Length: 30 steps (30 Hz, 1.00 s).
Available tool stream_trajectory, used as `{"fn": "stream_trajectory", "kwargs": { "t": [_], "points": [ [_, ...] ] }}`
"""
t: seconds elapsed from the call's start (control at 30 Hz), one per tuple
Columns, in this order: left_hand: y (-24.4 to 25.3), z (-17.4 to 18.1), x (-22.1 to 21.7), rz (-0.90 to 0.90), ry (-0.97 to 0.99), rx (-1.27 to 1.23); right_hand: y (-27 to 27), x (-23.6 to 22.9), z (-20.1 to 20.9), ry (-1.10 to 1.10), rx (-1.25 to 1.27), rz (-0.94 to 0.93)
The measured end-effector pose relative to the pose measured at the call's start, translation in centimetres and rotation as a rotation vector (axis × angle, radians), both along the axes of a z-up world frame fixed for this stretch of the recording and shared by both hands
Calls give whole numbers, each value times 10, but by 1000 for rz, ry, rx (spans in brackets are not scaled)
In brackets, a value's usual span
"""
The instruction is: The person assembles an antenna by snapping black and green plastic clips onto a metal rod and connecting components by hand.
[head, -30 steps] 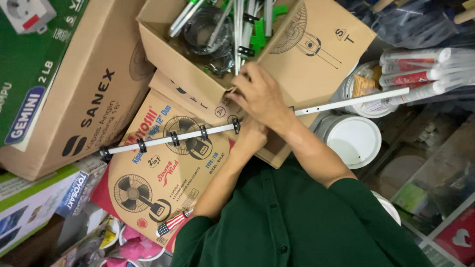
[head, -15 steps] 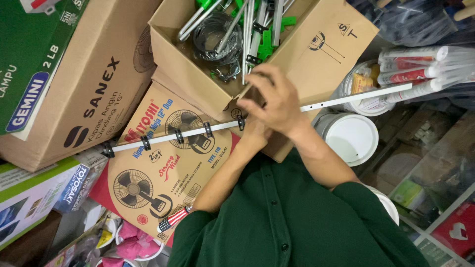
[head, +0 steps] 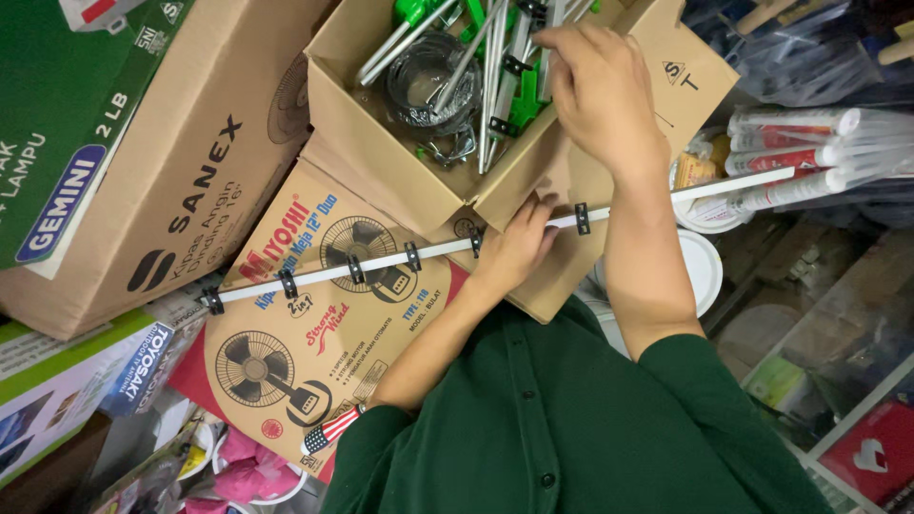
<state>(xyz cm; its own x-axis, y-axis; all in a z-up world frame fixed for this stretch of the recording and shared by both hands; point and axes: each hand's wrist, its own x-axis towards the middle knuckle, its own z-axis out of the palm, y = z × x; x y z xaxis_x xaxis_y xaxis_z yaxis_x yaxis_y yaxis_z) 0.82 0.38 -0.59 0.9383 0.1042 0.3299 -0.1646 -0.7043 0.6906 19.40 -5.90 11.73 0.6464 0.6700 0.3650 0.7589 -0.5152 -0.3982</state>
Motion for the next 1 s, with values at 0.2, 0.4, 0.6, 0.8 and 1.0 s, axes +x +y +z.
{"fn": "stream_trajectory", "kwargs": {
  "t": [0.2, 0.4, 0.6, 0.8, 1.0],
  "points": [
    [3, -7, 7, -44, 373, -310, 22, 25, -1, 48, -289, 11],
    [3, -20, 10, -34, 233, -252, 41, 42, -11, 129, -527, -19],
    [2, -19, 10, -28, 271, -248, 51, 50, -25, 141, -680, 52],
    [1, -23, 10, -19, 262, -227, 64, 49, -19, 232, -891, 30],
    [0, -27, 10, -32, 262, -216, 63, 43, -15, 346, -824, -19]
  ]
}}
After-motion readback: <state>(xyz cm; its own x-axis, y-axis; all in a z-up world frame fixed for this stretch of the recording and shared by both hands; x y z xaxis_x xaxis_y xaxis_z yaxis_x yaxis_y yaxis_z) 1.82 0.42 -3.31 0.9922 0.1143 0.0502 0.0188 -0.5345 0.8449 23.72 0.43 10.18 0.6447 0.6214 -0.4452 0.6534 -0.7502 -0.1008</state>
